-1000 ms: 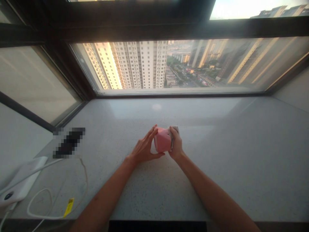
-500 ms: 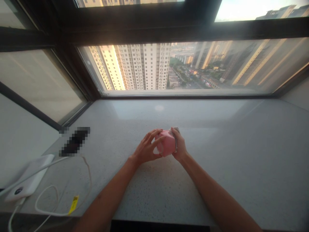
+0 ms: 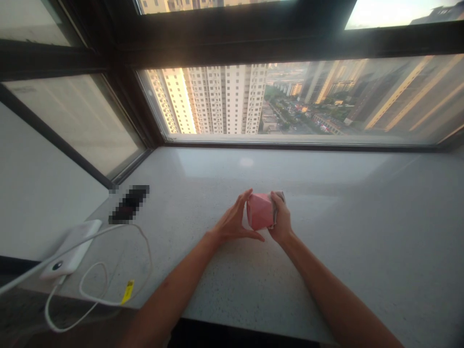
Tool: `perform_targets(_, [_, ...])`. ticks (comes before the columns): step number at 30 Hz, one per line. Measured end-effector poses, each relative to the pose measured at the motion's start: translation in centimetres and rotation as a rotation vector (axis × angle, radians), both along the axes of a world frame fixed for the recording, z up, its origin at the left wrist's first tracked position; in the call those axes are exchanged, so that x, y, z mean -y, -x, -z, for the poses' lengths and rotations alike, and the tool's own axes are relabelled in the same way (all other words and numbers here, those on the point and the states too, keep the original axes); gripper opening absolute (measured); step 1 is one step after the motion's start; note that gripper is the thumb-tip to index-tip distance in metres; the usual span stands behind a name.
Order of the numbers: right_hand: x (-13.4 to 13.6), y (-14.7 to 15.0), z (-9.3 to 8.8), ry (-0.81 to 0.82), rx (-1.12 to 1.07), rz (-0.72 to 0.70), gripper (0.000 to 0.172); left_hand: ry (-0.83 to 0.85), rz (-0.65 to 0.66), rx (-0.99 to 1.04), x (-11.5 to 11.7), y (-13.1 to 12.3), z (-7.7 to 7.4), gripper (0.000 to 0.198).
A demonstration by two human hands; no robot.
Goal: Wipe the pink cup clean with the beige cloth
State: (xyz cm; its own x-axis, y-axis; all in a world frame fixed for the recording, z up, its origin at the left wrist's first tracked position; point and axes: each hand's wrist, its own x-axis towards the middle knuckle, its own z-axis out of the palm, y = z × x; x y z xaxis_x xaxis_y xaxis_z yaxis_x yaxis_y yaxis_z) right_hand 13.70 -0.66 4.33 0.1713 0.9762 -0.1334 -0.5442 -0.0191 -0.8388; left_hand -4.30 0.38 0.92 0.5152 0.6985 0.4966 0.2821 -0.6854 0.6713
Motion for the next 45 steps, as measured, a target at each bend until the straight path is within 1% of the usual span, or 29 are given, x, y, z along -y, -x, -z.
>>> perform_targets(1, [-0.2,-0.2,-0.1,0.005,0.005,-0.015,0.05,-0.077,0.019,-0.037,-0.2,0.0,0.1,0.146])
perform_targets(2, [-0.4,-0.4,-0.1,0.002,0.015,-0.032,0.051,-0.145,0.028,-0.075,-0.3,0.0,0.2,0.141])
perform_targets(4, [-0.6,-0.5,-0.2,-0.012,0.032,-0.056,0.052,-0.226,0.016,-0.121,-0.4,0.0,0.3,0.121])
perform_targets(6, [-0.6,-0.4,-0.1,-0.008,0.032,-0.069,0.052,-0.243,-0.011,-0.099,-0.3,-0.1,0.2,0.107])
perform_targets(9, [-0.2,0.1,-0.1,-0.005,0.037,-0.055,0.053,-0.202,-0.032,0.014,0.0,-0.3,-0.2,0.108])
perform_targets(11, [0.2,0.4,-0.3,-0.067,0.089,-0.001,0.055,-0.127,-0.041,0.103,0.3,-0.5,-0.6,0.11])
perform_targets(12, [0.5,0.5,-0.3,-0.109,0.131,0.024,0.055,-0.063,-0.043,0.148,0.5,-0.6,-0.7,0.111])
perform_targets(14, [1.0,0.5,-0.4,-0.18,0.23,0.051,0.055,0.128,-0.02,0.237,0.7,-0.9,-1.0,0.111])
perform_targets(17, [1.7,0.4,-0.3,-0.238,0.353,-0.001,0.055,0.424,0.068,0.375,0.7,-1.2,-1.1,0.106])
perform_targets(19, [2.0,0.4,-0.1,-0.261,0.392,-0.044,0.055,0.522,0.102,0.434,0.7,-1.2,-1.1,0.104])
perform_targets(22, [1.8,0.4,0.0,-0.224,0.345,-0.041,0.053,0.572,0.091,0.407,0.8,-1.1,-0.8,0.107])
perform_targets(24, [1.3,0.4,-0.1,-0.17,0.242,-0.001,0.051,0.523,0.085,0.36,0.7,-1.0,-0.4,0.118])
perform_targets(25, [1.1,0.4,-0.2,-0.142,0.176,0.014,0.05,0.456,0.087,0.329,0.6,-0.9,-0.1,0.127])
perform_targets(27, [0.5,0.3,-0.5,-0.08,0.052,0.008,0.049,0.254,0.089,0.234,0.3,-0.7,0.4,0.145])
perform_targets(29, [0.1,0.2,-0.9,-0.016,-0.02,-0.042,0.049,0.033,0.071,0.122,-0.1,-0.6,0.7,0.155])
perform_targets(31, [-0.1,0.3,-1.2,0.029,-0.046,-0.087,0.05,-0.129,0.04,0.058,-0.4,-0.4,0.7,0.153])
perform_targets(32, [0.0,0.4,-1.3,0.041,-0.05,-0.098,0.051,-0.18,0.029,0.046,-0.5,-0.4,0.6,0.147])
perform_targets(34, [0.3,0.7,-1.3,0.025,-0.033,-0.083,0.054,-0.222,0.009,0.062,-0.4,-0.4,0.3,0.131])
perform_targets(35, [0.6,0.9,-1.3,-0.005,-0.001,-0.057,0.054,-0.205,-0.007,0.094,-0.2,-0.4,0.2,0.122])
perform_targets(36, [0.9,1.1,-1.1,-0.05,0.054,-0.032,0.054,-0.151,-0.023,0.14,-0.1,-0.4,0.1,0.114])
perform_targets(37, [1.3,1.3,-0.9,-0.105,0.129,-0.008,0.054,-0.061,-0.035,0.2,0.2,-0.5,0.0,0.107])
perform_targets(39, [2.0,1.4,-0.5,-0.208,0.295,-0.005,0.053,0.186,-0.018,0.329,0.7,-0.7,-0.1,0.1])
perform_targets(41, [2.4,1.3,0.0,-0.244,0.409,-0.048,0.055,0.408,0.035,0.415,1.1,-0.8,-0.1,0.097])
perform_targets(42, [2.5,1.3,0.1,-0.235,0.427,-0.062,0.056,0.474,0.057,0.43,1.2,-0.9,-0.1,0.097])
perform_targets(43, [2.4,1.2,0.2,-0.214,0.417,-0.063,0.056,0.508,0.071,0.43,1.2,-0.9,-0.1,0.098])
perform_targets(44, [2.2,1.1,0.1,-0.187,0.384,-0.055,0.055,0.509,0.076,0.419,1.2,-0.9,-0.1,0.101])
perform_targets(45, [2.0,1.1,0.0,-0.159,0.331,-0.037,0.054,0.476,0.078,0.395,1.2,-0.9,0.0,0.107])
